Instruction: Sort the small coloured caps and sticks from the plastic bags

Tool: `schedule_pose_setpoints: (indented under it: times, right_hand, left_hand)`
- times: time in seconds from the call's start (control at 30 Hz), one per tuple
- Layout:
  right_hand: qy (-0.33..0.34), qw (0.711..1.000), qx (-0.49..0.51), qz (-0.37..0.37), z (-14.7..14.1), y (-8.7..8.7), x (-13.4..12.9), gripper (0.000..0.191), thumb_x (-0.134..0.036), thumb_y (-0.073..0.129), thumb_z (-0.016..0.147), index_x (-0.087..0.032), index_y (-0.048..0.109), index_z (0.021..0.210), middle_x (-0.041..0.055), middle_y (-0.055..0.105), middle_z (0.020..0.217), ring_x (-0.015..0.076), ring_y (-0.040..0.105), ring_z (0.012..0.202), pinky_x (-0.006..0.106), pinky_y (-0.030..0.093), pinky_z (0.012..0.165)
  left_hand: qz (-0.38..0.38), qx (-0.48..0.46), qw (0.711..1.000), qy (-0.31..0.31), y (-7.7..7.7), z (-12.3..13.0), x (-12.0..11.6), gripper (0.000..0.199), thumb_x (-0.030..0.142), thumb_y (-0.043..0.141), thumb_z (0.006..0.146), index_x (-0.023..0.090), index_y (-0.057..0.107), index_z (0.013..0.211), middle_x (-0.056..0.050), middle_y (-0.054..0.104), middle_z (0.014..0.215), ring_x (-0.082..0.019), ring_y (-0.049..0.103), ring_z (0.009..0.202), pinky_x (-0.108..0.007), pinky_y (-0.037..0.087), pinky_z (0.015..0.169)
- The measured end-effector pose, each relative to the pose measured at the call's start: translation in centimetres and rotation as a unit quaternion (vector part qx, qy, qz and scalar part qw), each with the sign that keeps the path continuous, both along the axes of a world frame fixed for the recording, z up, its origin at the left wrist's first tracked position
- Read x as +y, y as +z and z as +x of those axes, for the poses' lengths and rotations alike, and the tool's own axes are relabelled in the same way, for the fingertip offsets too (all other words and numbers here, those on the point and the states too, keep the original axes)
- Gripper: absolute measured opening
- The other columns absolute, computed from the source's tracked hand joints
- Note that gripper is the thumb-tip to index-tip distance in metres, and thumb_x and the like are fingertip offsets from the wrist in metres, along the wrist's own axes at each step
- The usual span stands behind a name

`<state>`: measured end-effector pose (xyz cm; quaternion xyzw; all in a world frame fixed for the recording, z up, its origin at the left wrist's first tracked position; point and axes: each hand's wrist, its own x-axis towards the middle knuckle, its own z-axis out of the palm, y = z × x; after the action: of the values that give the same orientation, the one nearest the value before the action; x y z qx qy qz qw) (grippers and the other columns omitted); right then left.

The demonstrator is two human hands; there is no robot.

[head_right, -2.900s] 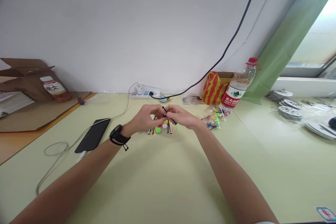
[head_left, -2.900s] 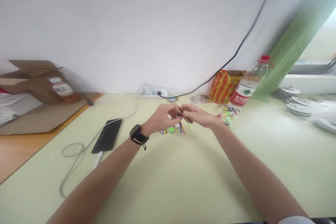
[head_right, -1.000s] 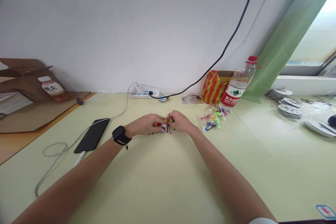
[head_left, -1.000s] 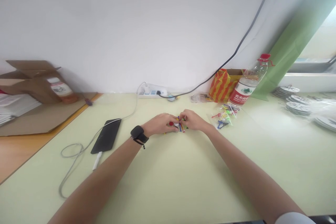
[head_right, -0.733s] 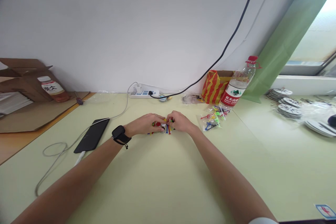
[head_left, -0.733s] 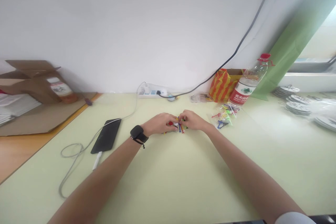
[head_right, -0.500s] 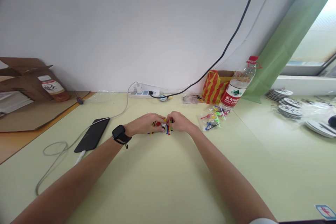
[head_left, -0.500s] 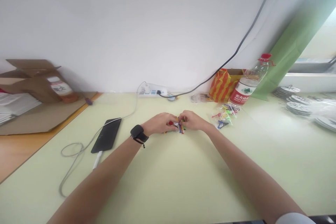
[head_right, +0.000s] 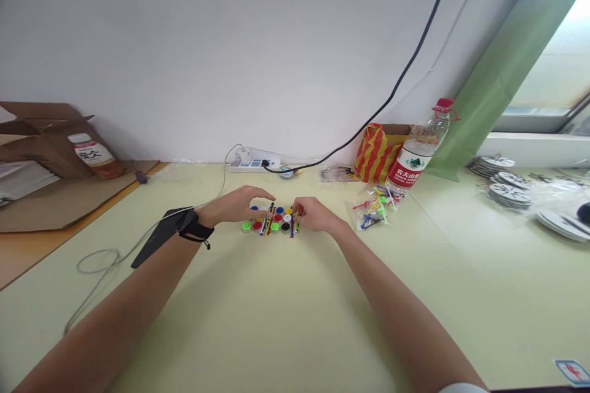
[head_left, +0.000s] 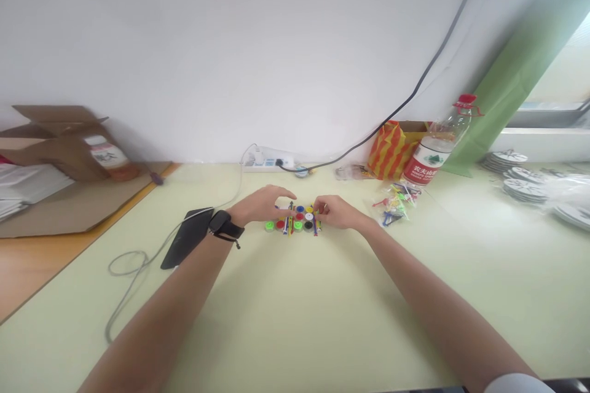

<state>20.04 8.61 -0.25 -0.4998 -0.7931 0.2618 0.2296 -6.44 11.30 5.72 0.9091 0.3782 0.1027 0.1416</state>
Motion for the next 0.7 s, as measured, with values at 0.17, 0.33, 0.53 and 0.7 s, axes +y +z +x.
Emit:
schedule_pose_setpoints:
  times: [0.17, 0.33, 0.53, 0.7]
  right_hand:
    - [0.0, 1.0, 0.009, -0.004, -0.5, 0.1, -0.2, 0.012, -0.009, 0.067, 0.081, -0.019, 0.066, 0.088, 0.0014, 0.07, 0.082, 0.0136, 0.064, 0.071, 0.022, 0.048, 0.063]
    - [0.007, 1.0, 0.014, 0.002, -1.0, 0.0, -0.4, 0.011, -0.008, 0.065, 0.081, -0.018, 0.066, 0.086, 0.0017, 0.071, 0.082, 0.0137, 0.064, 0.072, 0.022, 0.049, 0.064]
    - [0.008, 1.0, 0.009, 0.017, -0.8, 0.5, -0.1, 0.004, -0.015, 0.067, 0.084, -0.018, 0.067, 0.087, 0.0025, 0.071, 0.085, 0.0145, 0.064, 0.075, 0.023, 0.048, 0.066]
    - [-0.073, 0.995, -0.051, 0.049, 5.0, 3.7, 0.7, 0.008, -0.026, 0.066, 0.088, -0.019, 0.068, 0.091, 0.006, 0.072, 0.092, 0.0172, 0.064, 0.079, 0.026, 0.047, 0.068]
  left_hand:
    - [-0.034, -0.004, 0.999, -0.031, -0.1, 1.0, -0.6, 0.053, 0.061, 0.071, 0.082, 0.027, 0.075, 0.123, -0.006, 0.074, 0.123, -0.028, 0.067, 0.113, -0.029, 0.049, 0.091]
    - [-0.061, 0.007, 0.998, -0.033, 0.2, 1.1, -0.7, 0.043, 0.057, 0.071, 0.082, 0.024, 0.08, 0.109, -0.005, 0.079, 0.099, -0.021, 0.07, 0.079, -0.026, 0.048, 0.071]
    - [-0.02, 0.021, 1.0, -0.012, 0.2, 1.2, -0.8, 0.045, 0.059, 0.071, 0.082, 0.026, 0.08, 0.112, -0.006, 0.078, 0.107, -0.026, 0.069, 0.098, -0.028, 0.048, 0.081]
    - [-0.005, 0.008, 1.0, -0.012, 0.2, 1.2, -0.8, 0.05, 0.066, 0.064, 0.087, 0.025, 0.078, 0.112, -0.007, 0.076, 0.115, -0.029, 0.064, 0.111, -0.031, 0.047, 0.089]
